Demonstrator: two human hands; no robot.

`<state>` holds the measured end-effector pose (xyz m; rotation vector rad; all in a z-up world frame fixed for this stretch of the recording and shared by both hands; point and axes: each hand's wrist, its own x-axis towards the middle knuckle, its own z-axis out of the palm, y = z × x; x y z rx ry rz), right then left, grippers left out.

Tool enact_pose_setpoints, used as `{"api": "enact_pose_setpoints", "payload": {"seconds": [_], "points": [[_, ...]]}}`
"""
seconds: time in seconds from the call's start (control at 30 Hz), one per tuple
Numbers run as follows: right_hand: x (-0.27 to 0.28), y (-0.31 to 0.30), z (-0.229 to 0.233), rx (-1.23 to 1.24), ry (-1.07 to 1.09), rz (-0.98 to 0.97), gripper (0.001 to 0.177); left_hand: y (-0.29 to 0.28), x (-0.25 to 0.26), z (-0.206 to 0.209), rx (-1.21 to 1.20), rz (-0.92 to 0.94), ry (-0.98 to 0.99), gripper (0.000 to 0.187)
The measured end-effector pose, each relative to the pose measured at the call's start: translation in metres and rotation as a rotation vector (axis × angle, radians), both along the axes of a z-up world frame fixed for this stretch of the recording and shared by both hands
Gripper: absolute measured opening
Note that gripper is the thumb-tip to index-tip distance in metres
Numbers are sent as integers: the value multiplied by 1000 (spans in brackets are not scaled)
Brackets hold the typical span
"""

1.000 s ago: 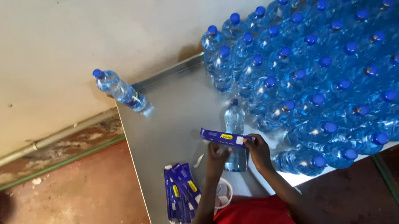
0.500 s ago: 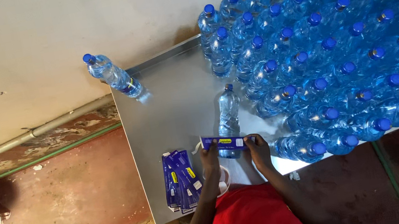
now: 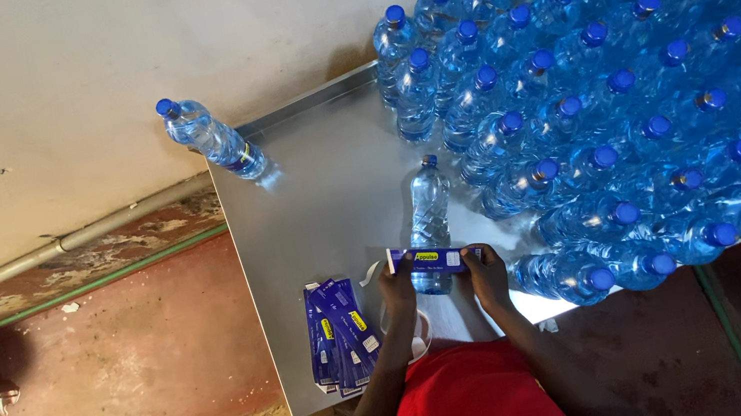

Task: The person takes plastic water bottles from a large stack on a metal table and applies a blue and yellow label to each one. After labeling, the person places the bottle on the left side of the table. The person repeats this process for several bottles throughout the video.

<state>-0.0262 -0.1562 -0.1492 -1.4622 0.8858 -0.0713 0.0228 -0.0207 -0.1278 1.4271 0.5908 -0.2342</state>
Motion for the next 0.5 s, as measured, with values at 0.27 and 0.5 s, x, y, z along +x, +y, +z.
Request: {"api": "enact_pose_setpoints", "payload": {"seconds": [0.27, 0.5], "points": [[5, 16, 8, 13, 119, -44, 21, -7, -2, -13, 129, -56, 15, 26], [15, 31, 7, 71, 96, -160, 20, -6, 4, -21, 190, -86, 85, 26]]}}
